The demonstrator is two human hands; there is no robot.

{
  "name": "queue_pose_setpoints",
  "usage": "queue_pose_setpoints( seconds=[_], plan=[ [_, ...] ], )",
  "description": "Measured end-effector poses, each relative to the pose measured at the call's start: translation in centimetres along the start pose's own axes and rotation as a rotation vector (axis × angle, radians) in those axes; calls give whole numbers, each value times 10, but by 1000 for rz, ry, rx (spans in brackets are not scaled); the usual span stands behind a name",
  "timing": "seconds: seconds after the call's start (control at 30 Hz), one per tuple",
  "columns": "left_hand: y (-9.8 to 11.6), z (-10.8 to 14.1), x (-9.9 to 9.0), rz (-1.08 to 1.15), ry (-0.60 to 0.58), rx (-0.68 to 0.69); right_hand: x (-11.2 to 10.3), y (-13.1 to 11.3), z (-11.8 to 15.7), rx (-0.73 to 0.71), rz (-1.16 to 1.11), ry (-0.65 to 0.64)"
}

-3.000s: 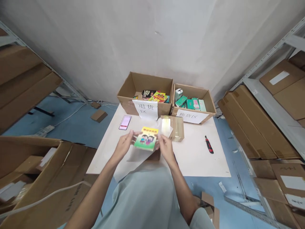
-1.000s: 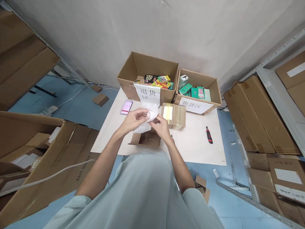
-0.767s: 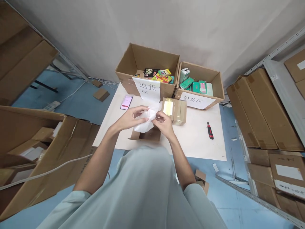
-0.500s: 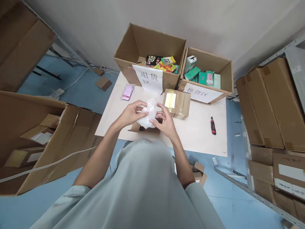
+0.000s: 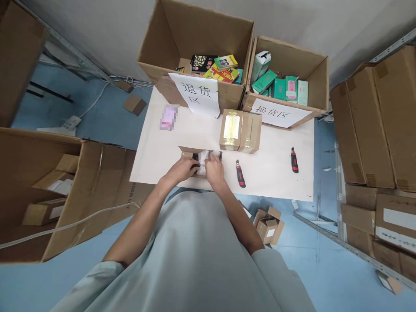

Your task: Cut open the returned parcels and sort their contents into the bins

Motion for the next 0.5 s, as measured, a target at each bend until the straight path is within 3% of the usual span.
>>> queue_pose_setpoints(
  seconds=[0.1, 0.2, 0.33, 0.43, 0.5],
  plan=[
    [-13, -5, 5, -43, -24, -29, 17, -4, -4, 0, -24, -153],
    [-13, 0, -10, -75, 53, 23, 16, -3, 4, 15, -62, -160],
    [-23, 25, -50, 37, 262, 28, -7, 17, 28, 140, -85, 47],
    [-52, 45, -69, 116, 376, -63, -22, 56, 57, 406, -181, 306],
    [-79, 54, -68, 178, 406, -158, -12, 78, 74, 554, -315, 357]
  ],
)
Point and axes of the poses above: each hand's wrist, its own z-axis away from the middle knuckle, its own x-axis out of the palm, y = z × x, the point moved 10 cm from there along -z, towards the middle knuckle, and after that the axes turned 13 degrees about z, right-handed, at the moved point
